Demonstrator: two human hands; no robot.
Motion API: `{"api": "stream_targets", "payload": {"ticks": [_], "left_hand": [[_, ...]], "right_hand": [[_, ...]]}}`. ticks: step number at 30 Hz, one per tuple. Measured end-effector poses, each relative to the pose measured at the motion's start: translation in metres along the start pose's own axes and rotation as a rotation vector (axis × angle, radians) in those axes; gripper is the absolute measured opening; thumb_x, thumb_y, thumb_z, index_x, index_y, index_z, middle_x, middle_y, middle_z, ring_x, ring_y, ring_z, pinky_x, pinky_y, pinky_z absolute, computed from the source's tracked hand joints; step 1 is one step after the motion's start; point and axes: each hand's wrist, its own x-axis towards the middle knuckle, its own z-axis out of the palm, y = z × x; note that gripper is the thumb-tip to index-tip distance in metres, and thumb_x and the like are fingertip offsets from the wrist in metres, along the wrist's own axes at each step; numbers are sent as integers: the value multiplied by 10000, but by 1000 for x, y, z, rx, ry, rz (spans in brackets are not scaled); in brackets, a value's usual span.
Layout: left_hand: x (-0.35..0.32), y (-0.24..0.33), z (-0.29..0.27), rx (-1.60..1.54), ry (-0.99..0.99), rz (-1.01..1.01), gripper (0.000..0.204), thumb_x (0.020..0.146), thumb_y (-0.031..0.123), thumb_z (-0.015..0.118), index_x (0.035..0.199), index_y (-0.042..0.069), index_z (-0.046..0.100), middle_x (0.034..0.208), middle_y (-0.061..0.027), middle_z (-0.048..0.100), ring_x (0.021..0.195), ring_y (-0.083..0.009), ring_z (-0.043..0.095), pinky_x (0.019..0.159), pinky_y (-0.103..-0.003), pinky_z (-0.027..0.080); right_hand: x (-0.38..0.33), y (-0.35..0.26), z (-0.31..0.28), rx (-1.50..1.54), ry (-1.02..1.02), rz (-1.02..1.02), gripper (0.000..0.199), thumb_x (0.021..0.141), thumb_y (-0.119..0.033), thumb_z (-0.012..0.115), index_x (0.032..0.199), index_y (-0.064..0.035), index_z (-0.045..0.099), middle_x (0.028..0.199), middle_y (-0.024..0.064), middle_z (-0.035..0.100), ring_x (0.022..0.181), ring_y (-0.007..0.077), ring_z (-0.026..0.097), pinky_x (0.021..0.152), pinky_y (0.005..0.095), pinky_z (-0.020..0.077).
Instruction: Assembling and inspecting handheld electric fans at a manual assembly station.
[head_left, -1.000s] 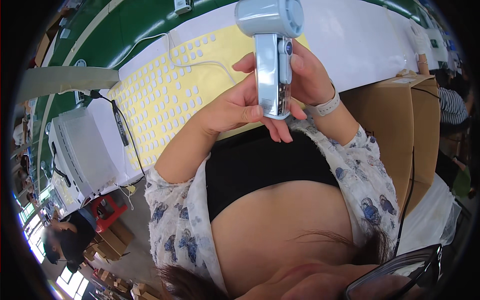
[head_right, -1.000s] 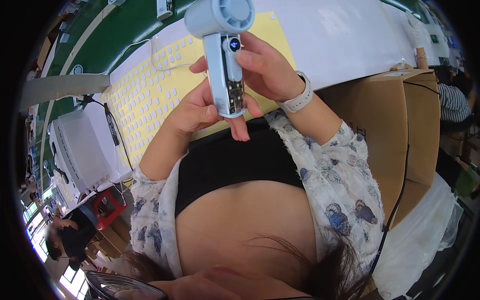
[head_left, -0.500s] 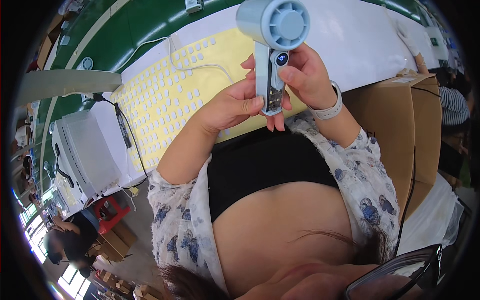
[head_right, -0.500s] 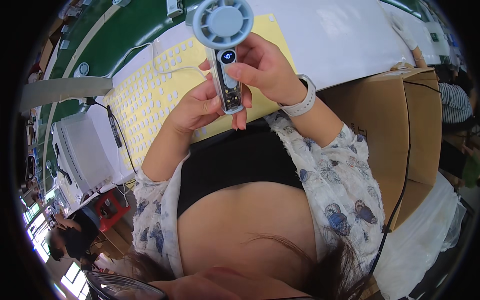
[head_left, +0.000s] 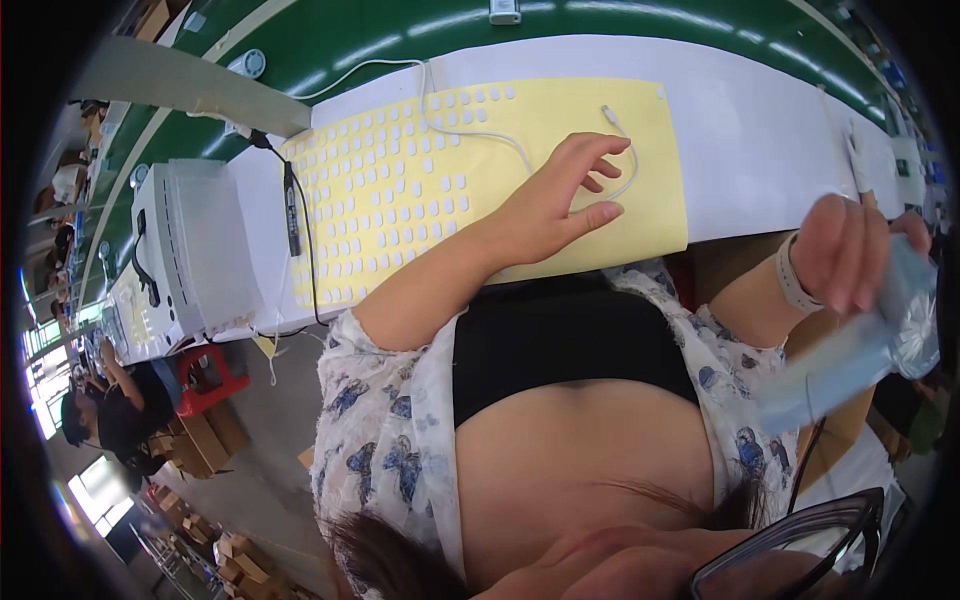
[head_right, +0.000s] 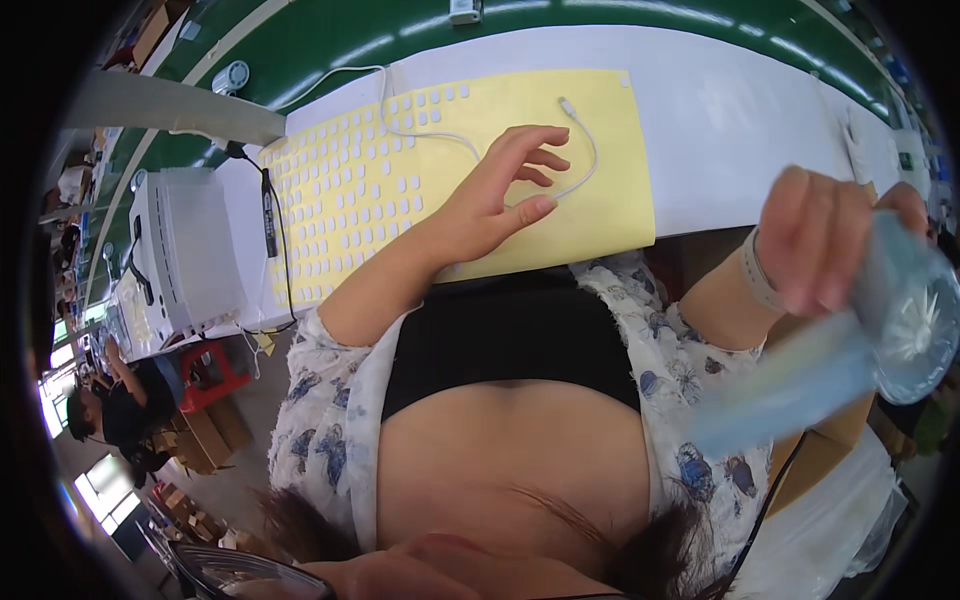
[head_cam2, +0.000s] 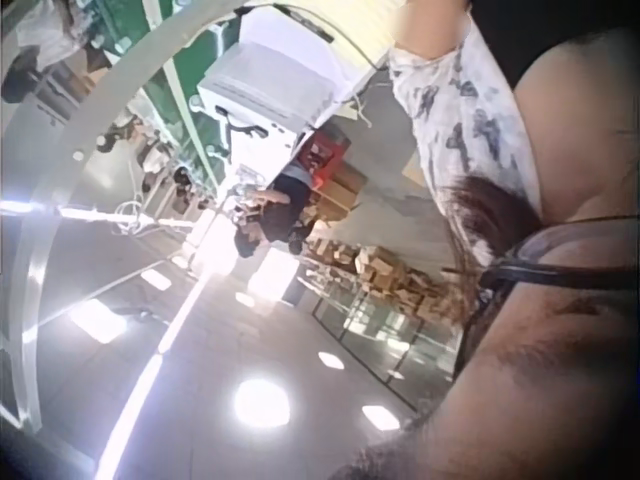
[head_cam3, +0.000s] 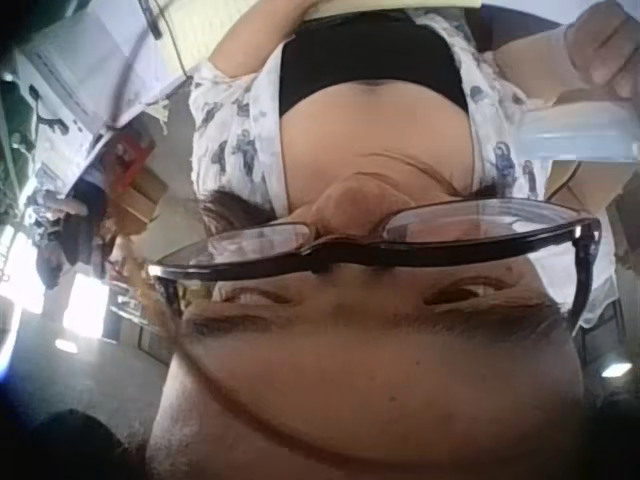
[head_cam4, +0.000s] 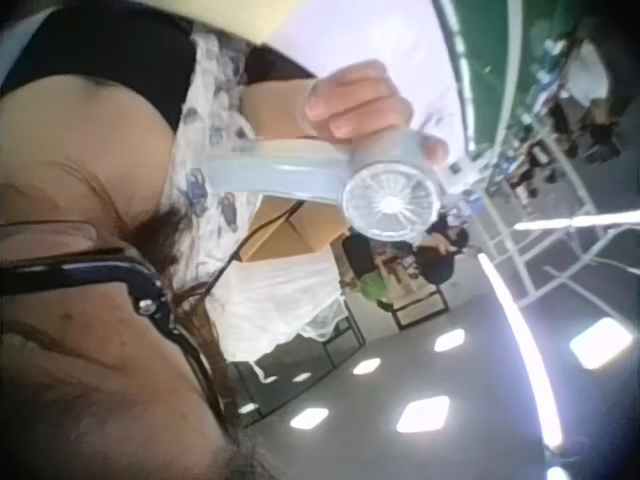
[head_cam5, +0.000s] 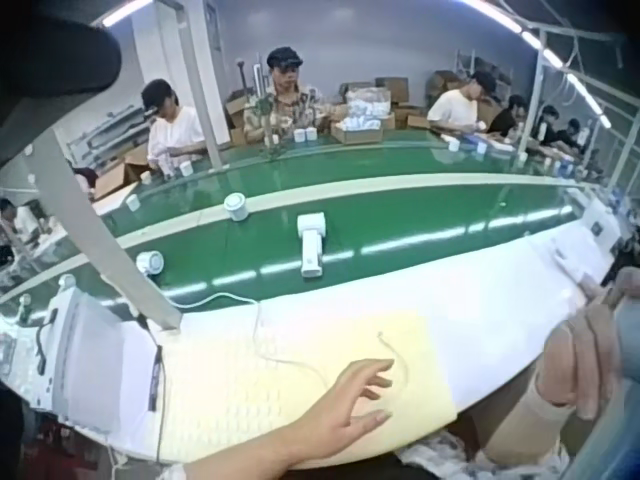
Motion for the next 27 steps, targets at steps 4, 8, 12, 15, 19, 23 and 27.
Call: {"api": "stream_targets", "payload": {"ticks": [4, 8, 12, 15, 19, 23, 27], "left_hand": [[4, -2, -1, -5, -15, -22, 495, 881, 136, 605, 1316, 31, 394, 1239, -146, 431, 1061, -240, 520, 893, -336, 458], [9, -6, -3, 39, -19, -43, 450, 881, 143, 603, 1277, 26, 423, 1227, -147, 443, 1049, -248, 527, 892, -341, 459], [2, 3, -4, 200, -66, -25, 433, 862, 140, 623, 1250, 37, 459, 1223, -152, 471, 1065, -273, 534, 902, -360, 455], [-3, 21, -13, 440, -128, -18, 434, 838, 133, 647, 1237, 57, 494, 1233, -147, 489, 1108, -284, 531, 929, -370, 444], [-37, 46, -35, 684, -291, 18, 461, 773, 170, 704, 1189, 58, 540, 1266, -149, 494, 1147, -324, 504, 957, -397, 424], [-77, 46, -63, 890, -299, -108, 536, 764, 233, 712, 1236, 68, 519, 1323, -151, 460, 1237, -341, 429, 1026, -445, 355], [-89, 24, -58, 1003, -237, -94, 616, 783, 330, 685, 1309, 86, 477, 1381, -149, 413, 1319, -343, 337, 1083, -488, 268]], "right_hand": [[-38, 18, -1, -608, 516, -186, 954, 744, -611, 670, 1411, -27, 319, 1190, 144, 556, 1056, 253, 589, 1038, 464, 349], [-25, 43, 4, 148, 405, -291, 789, 799, -459, 689, 1342, 31, 392, 1142, 159, 597, 987, 289, 619, 903, 504, 476], [-14, 32, 29, -478, 782, -77, 719, 805, -421, 702, 1318, 5, 433, 1110, 128, 619, 966, 278, 631, 877, 504, 489], [-29, 38, 4, -501, 1043, 113, 787, 794, -451, 712, 1366, -19, 386, 1160, 153, 590, 953, 247, 639, 946, 443, 448], [-37, 52, -55, -1436, 810, 797, 701, 798, -275, 730, 1397, -125, 398, 1109, 156, 632, 989, 254, 637, 856, 326, 484], [-133, 77, -173, -1626, 861, 1140, 684, 803, -268, 705, 1411, -199, 400, 1191, 174, 608, 1068, 297, 605, 901, 350, 462], [-177, 80, -248, -1756, 930, 1246, 567, 791, -346, 677, 1312, -193, 512, 1194, 151, 613, 1095, 312, 591, 890, 481, 474]]}}
